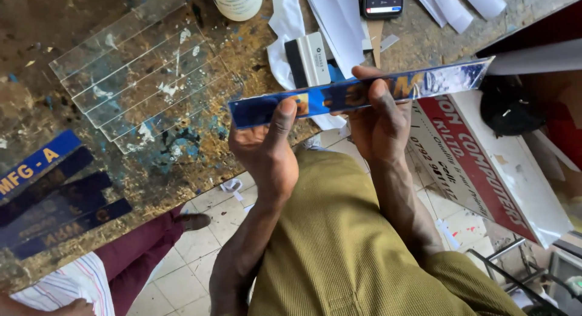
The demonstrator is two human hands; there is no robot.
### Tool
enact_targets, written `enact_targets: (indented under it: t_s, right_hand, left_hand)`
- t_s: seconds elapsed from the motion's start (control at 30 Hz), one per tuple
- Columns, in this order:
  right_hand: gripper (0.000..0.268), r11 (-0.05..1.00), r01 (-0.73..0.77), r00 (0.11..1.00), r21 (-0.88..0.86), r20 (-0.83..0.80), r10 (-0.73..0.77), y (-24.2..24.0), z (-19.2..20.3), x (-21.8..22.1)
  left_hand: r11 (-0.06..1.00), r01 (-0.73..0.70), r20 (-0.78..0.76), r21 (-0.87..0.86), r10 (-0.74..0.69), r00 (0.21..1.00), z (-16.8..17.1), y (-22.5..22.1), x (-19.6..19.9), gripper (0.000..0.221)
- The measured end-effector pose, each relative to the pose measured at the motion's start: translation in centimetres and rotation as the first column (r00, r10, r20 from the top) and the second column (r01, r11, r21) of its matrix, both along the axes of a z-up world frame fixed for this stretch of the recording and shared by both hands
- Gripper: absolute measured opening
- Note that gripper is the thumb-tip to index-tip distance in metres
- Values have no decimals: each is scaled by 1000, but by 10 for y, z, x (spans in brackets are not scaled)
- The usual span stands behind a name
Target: Preparing and organizing vinyl sign strips by peeling off backing, arranging them on a workbench, and using a spray bottle.
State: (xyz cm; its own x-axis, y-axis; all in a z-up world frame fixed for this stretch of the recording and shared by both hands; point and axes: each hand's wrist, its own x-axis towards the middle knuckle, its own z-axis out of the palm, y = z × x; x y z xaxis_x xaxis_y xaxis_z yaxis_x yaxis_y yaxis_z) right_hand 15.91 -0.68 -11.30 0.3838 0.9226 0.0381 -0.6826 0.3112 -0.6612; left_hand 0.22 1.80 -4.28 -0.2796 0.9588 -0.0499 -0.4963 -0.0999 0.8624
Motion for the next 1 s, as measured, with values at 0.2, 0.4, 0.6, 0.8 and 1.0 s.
enact_targets:
  t_s: [0.2,0.4,0.6,0.8,1.0]
  right_hand:
    - [41,999,42,998,-2,-42,-42,-5,1,-4]
    - [33,1000,15,997,-3,-72,-15,-7,-8,2]
    - [33,1000,-19,996,-1,-89,19,-1,-10,-7]
    - [35,998,-33,996,-46,-84,29,-2,-6,-18]
    - [35,998,-18,997,-60,-69,14,-6,-21,-15]
  left_hand:
    - [1000,-9,-63,12,10,998,-25,0,-17,11]
    - [997,-59,-86,50,63,994,-43,7,-40,14]
    - [999,32,-74,30,-30,997,-5,-6,-8,14]
    - [993,103,43,55,-105,994,-18,-9,1,21]
    - [996,82,11,27,-82,997,-25,-7,-11,25]
